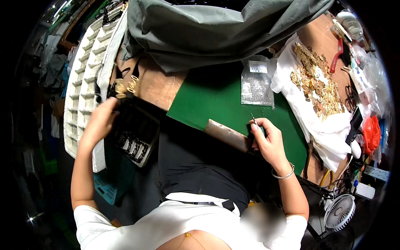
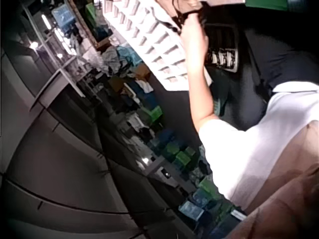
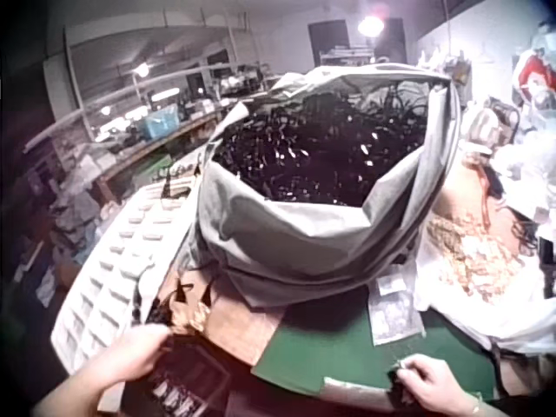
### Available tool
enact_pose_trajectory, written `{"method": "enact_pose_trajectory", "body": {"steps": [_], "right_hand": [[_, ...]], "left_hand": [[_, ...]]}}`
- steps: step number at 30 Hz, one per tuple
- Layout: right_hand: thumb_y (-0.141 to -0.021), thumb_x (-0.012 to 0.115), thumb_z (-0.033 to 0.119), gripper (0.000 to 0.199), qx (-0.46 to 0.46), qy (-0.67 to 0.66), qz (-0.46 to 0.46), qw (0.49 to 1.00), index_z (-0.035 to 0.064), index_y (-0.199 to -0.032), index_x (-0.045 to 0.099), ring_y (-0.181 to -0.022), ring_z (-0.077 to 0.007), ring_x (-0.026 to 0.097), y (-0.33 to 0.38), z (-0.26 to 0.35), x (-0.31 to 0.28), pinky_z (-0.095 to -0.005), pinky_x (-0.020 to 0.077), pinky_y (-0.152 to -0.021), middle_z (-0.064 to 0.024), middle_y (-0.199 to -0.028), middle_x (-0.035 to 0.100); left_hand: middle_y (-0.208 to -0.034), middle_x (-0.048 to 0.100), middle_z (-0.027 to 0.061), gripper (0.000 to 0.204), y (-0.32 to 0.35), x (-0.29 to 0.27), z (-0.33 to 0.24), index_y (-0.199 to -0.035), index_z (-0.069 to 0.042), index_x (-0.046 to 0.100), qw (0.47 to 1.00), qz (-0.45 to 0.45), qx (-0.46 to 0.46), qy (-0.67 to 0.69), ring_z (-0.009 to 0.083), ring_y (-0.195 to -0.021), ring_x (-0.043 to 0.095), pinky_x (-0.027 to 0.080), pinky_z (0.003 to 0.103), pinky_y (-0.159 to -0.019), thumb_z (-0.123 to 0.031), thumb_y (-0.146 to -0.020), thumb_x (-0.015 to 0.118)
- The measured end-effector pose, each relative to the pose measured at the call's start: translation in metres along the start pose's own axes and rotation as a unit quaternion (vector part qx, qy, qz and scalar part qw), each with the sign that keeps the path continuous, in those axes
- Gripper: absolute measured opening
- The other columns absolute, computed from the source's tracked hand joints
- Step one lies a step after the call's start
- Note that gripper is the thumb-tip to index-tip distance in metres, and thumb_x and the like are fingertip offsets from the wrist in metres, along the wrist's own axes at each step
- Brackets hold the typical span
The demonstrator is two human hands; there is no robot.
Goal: The person repeatedly picks up black-framed glasses and uses a small screwdriver to tighten screws on the temples. They retrieve gold-colored decorative end pieces from a white cloth and attach them to the temple tips. Finished glasses are placed into a white tray with multiple compartments.
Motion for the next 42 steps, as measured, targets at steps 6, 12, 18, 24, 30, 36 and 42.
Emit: {"method": "enact_pose_trajectory", "body": {"steps": [6, 12, 18, 24, 30, 36, 42], "right_hand": [[-0.087, 0.05, 0.018, 0.019, -0.013, -0.039, -0.006, 0.999, -0.0001, -0.091, 0.053, -0.046, -0.0053, 0.047, 0.001, -0.001, -0.002, -0.018, 0.0371, -0.042, -0.0011, -0.066, 0.051], [-0.087, 0.047, 0.014, 0.016, -0.016, -0.023, -0.009, 1.0, -0.0006, -0.088, 0.053, -0.044, -0.0059, 0.046, 0.001, 0.004, 0.004, -0.0193, 0.0349, -0.041, -0.0007, -0.063, 0.049], [-0.087, 0.047, 0.015, 0.016, 0.017, -0.046, -0.038, 0.998, -0.0009, -0.089, 0.051, -0.042, -0.0076, 0.046, -0.002, 0.004, -0.001, -0.0199, 0.0367, -0.039, -0.0038, -0.065, 0.051], [-0.088, 0.045, 0.02, 0.022, 0.058, -0.036, -0.094, 0.993, -0.0008, -0.084, 0.05, -0.037, -0.0097, 0.044, -0.007, 0.011, 0.001, -0.0206, 0.0361, -0.033, -0.004, -0.062, 0.048], [-0.087, 0.047, 0.022, 0.023, 0.099, -0.062, -0.132, 0.984, 0.0, -0.082, 0.049, -0.035, -0.0098, 0.042, -0.012, 0.006, 0.004, -0.022, 0.0365, -0.032, -0.0036, -0.057, 0.047], [-0.086, 0.047, 0.021, 0.021, 0.115, -0.077, -0.166, 0.976, 0.0004, -0.084, 0.049, -0.038, -0.0096, 0.044, -0.009, -0.001, -0.002, -0.0218, 0.0383, -0.033, -0.0034, -0.061, 0.048], [-0.086, 0.047, 0.015, 0.018, 0.102, -0.099, -0.123, 0.982, -0.003, -0.086, 0.05, -0.042, -0.0092, 0.048, -0.012, -0.003, -0.002, -0.0208, 0.0391, -0.039, -0.0041, -0.06, 0.05]], "left_hand": [[-0.088, 0.052, 0.0164, 0.033, -0.005, -0.036, 0.014, -0.095, -0.002, 0.046, 0.994, -0.105, -0.034, -0.027, 0.0355, -0.085, 0.051, 0.042, 0.041, -0.071, 0.01, -0.065, 0.051], [-0.088, 0.054, 0.0132, 0.024, -0.013, -0.064, 0.038, -0.092, -0.003, 0.05, 0.98, -0.178, -0.012, -0.087, 0.0307, -0.083, 0.054, 0.046, 0.036, -0.07, 0.006, -0.07, 0.05], [-0.088, 0.054, 0.0112, 0.02, -0.046, -0.086, 0.095, -0.09, -0.002, 0.049, 0.965, -0.227, -0.03, -0.128, 0.0284, -0.09, 0.053, 0.046, 0.034, -0.074, 0.004, -0.071, 0.048], [-0.096, 0.054, 0.0128, 0.028, -0.136, -0.089, 0.22, -0.099, -0.005, 0.049, 0.961, -0.211, -0.048, -0.171, 0.0298, -0.094, 0.052, 0.043, 0.036, -0.08, 0.003, -0.073, 0.043], [-0.102, 0.053, 0.0125, 0.029, -0.224, -0.016, 0.308, -0.105, -0.013, 0.049, 0.977, -0.11, -0.066, -0.168, 0.03, -0.098, 0.051, 0.042, 0.036, -0.083, -0.005, -0.078, 0.042], [-0.114, 0.048, 0.0128, 0.063, -0.233, -0.034, 0.283, -0.123, -0.017, 0.038, 0.965, -0.109, -0.114, -0.211, 0.0308, -0.113, 0.041, 0.028, 0.056, -0.092, -0.002, -0.067, 0.063], [-0.107, 0.052, 0.0131, 0.037, -0.193, -0.071, 0.226, -0.11, -0.008, 0.05, 0.955, -0.244, -0.124, -0.117, 0.0312, -0.094, 0.052, 0.043, 0.036, -0.079, -0.006, -0.074, 0.058]]}}
Point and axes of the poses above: each hand's wrist, its own y-axis away from the middle knuckle, its own x-axis out of the palm, z = x × y, the point moved 7 cm from there along -y, towards the middle knuckle
